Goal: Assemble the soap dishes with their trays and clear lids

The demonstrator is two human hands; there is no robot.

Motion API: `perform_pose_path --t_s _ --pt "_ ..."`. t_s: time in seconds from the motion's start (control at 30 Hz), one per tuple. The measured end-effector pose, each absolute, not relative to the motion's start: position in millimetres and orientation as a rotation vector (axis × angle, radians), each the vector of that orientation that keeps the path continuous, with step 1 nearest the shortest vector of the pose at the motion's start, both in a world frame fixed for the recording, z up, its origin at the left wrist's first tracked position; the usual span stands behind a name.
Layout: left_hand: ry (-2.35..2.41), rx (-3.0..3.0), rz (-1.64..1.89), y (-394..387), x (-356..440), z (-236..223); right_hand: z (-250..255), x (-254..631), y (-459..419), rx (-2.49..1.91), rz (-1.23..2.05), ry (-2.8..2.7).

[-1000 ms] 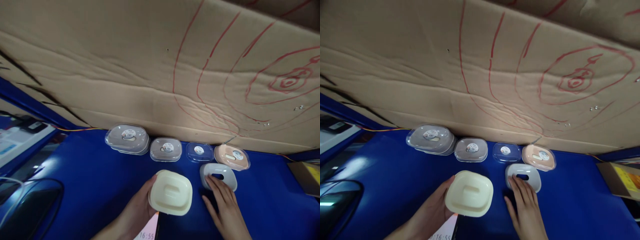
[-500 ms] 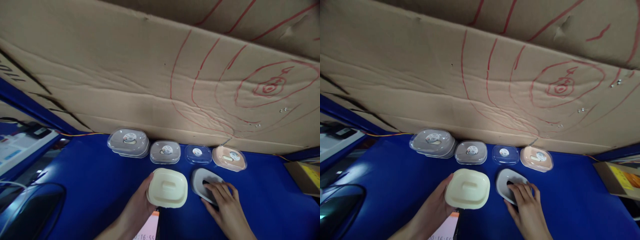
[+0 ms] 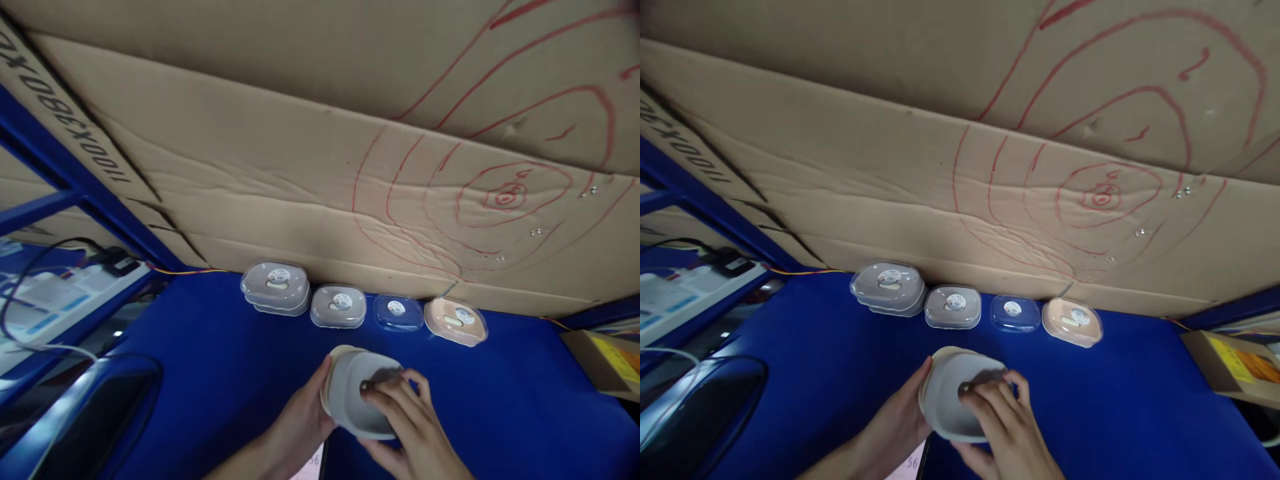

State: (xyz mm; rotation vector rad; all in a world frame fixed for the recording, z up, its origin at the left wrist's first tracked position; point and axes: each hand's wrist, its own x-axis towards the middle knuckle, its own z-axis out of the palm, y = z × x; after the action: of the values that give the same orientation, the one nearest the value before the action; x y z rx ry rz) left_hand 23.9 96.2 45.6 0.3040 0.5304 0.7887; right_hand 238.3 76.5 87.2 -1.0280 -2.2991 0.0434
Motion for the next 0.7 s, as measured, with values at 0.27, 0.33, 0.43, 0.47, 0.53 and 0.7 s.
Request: perform_pose_path --t_s 0.27,0.33,0.43,0.47,0.53,0.7 --pt "0.507 0.407 0.775 90 26 46 61 235 68 -1.038 0.05 -2.295" --pt "0.535 0.441 0.79 89 27 44 54 237 66 -1.045 0.04 -2.298" --pt "0.597 0.516 0.837 87 30 44 47 239 66 -1.046 0.019 -2.298" --pt "0.614 0.54 0.852 87 30 44 46 239 66 -1.048 0.015 -2.303" --pt "0.642 0.553 0.874 85 31 46 45 239 65 -1.057 0.015 -2.315" --pt "0.713 0.445 0.907 82 31 46 36 248 61 -1.013 0.042 -2.326"
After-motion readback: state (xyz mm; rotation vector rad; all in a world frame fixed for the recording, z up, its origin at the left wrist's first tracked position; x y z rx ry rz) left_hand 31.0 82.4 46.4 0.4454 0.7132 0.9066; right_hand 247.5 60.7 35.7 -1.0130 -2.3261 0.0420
